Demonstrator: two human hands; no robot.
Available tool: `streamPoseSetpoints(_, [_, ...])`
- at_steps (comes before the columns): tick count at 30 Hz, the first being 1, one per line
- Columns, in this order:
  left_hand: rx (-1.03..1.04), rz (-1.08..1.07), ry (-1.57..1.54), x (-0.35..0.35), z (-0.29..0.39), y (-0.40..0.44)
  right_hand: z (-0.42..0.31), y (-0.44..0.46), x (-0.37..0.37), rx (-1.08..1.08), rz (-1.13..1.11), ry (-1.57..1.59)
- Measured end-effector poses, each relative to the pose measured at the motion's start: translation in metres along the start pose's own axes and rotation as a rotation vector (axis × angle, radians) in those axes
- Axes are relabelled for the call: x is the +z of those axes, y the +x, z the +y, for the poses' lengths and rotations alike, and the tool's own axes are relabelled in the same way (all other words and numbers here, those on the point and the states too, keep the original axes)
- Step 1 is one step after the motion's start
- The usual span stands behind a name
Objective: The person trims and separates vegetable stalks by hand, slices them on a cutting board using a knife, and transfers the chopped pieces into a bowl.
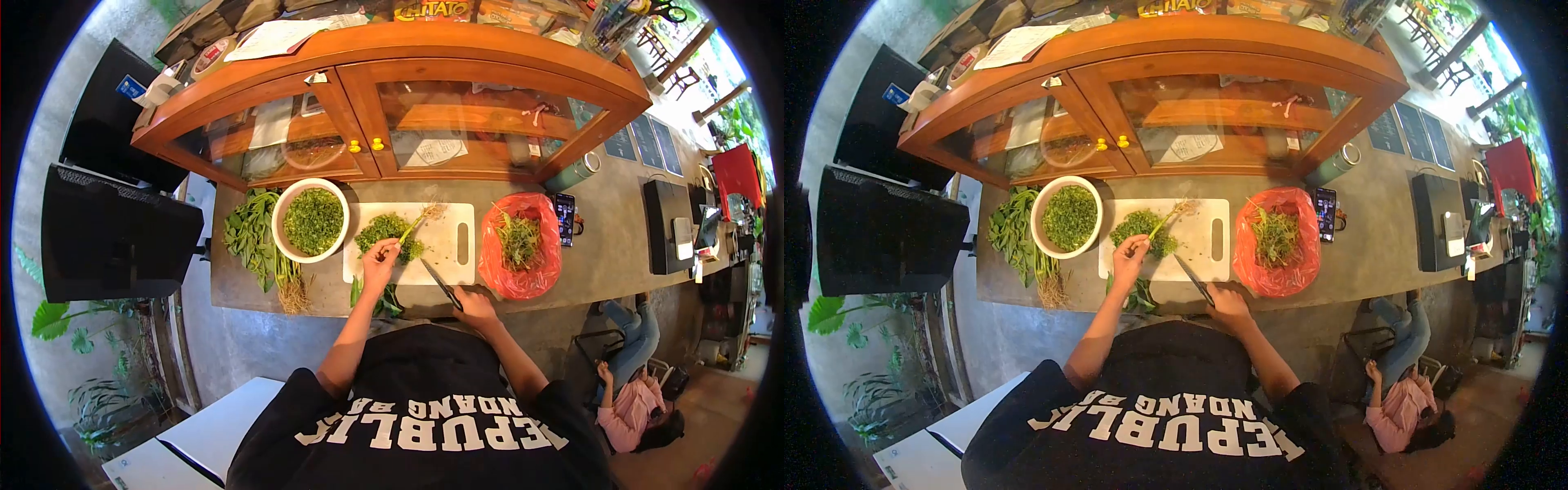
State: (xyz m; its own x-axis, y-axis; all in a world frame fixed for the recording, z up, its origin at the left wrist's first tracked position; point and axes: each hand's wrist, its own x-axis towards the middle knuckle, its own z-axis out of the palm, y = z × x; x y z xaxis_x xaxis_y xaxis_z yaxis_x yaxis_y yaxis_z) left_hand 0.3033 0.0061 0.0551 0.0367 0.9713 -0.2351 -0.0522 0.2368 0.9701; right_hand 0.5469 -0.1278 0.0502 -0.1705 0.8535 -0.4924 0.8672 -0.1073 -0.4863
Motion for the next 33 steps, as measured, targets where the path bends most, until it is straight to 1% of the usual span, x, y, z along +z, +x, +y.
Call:
streamPoseSetpoints(4, [0.006, -0.014, -0.019, 0.002, -0.008, 0.002, 0.003, -0.004, -0.001, 0.016, 0.048, 0.020])
streamPoseSetpoints(6, [-0.019, -0.021, -0.037, 0.004, -0.009, 0.002, 0.003, -0.004, -0.005, 0.146, 0.086, 0.096])
streamPoseSetpoints(7, [-0.018, -0.021, -0.039, 0.006, -0.007, 0.001, 0.004, -0.002, -0.003, 0.147, 0.087, 0.094])
streamPoseSetpoints(9, [0.020, -0.009, -0.021, 0.008, -0.006, -0.001, 0.002, 0.001, 0.000, 0.017, 0.236, 0.143])
streamPoseSetpoints(10, [0.023, -0.010, -0.022, 0.008, -0.007, 0.001, -0.001, 0.005, -0.001, 0.016, 0.239, 0.143])
streamPoseSetpoints(12, [0.013, -0.013, -0.062, 0.009, -0.010, 0.001, -0.006, 0.012, -0.002, -0.033, 0.140, 0.103])
streamPoseSetpoints(17, [-0.030, -0.009, -0.062, 0.011, -0.014, -0.001, -0.014, 0.017, -0.002, 0.019, 0.060, 0.069])
streamPoseSetpoints(19, [-0.050, -0.022, -0.080, 0.010, -0.016, -0.004, -0.011, 0.011, -0.004, 0.077, 0.151, 0.094])
streamPoseSetpoints(20, [-0.050, -0.017, -0.082, 0.009, -0.017, -0.005, -0.009, 0.010, -0.001, 0.075, 0.148, 0.091])
streamPoseSetpoints(22, [-0.045, -0.042, -0.113, 0.009, -0.019, -0.005, -0.006, 0.011, 0.003, 0.109, 0.286, 0.125])
streamPoseSetpoints(23, [-0.044, -0.042, -0.114, 0.009, -0.020, -0.005, -0.005, 0.012, 0.004, 0.108, 0.287, 0.123])
streamPoseSetpoints(26, [-0.076, -0.014, -0.107, 0.013, -0.014, -0.005, -0.009, 0.013, 0.000, 0.068, 0.246, 0.119])
streamPoseSetpoints(28, [-0.160, -0.026, -0.109, 0.016, -0.007, -0.006, -0.007, 0.017, 0.004, 0.011, 0.242, 0.110])
streamPoseSetpoints(29, [-0.157, -0.027, -0.108, 0.016, -0.008, -0.005, -0.005, 0.017, 0.005, 0.009, 0.245, 0.110])
streamPoseSetpoints(31, [-0.228, -0.093, -0.059, 0.016, -0.011, -0.001, -0.007, 0.012, -0.001, 0.088, 0.282, 0.112])
streamPoseSetpoints(32, [-0.229, -0.090, -0.059, 0.014, -0.013, -0.001, -0.006, 0.012, -0.001, 0.087, 0.279, 0.111])
streamPoseSetpoints(33, [-0.286, -0.101, -0.032, 0.015, -0.007, 0.000, -0.004, 0.011, -0.002, 0.072, 0.302, 0.176])
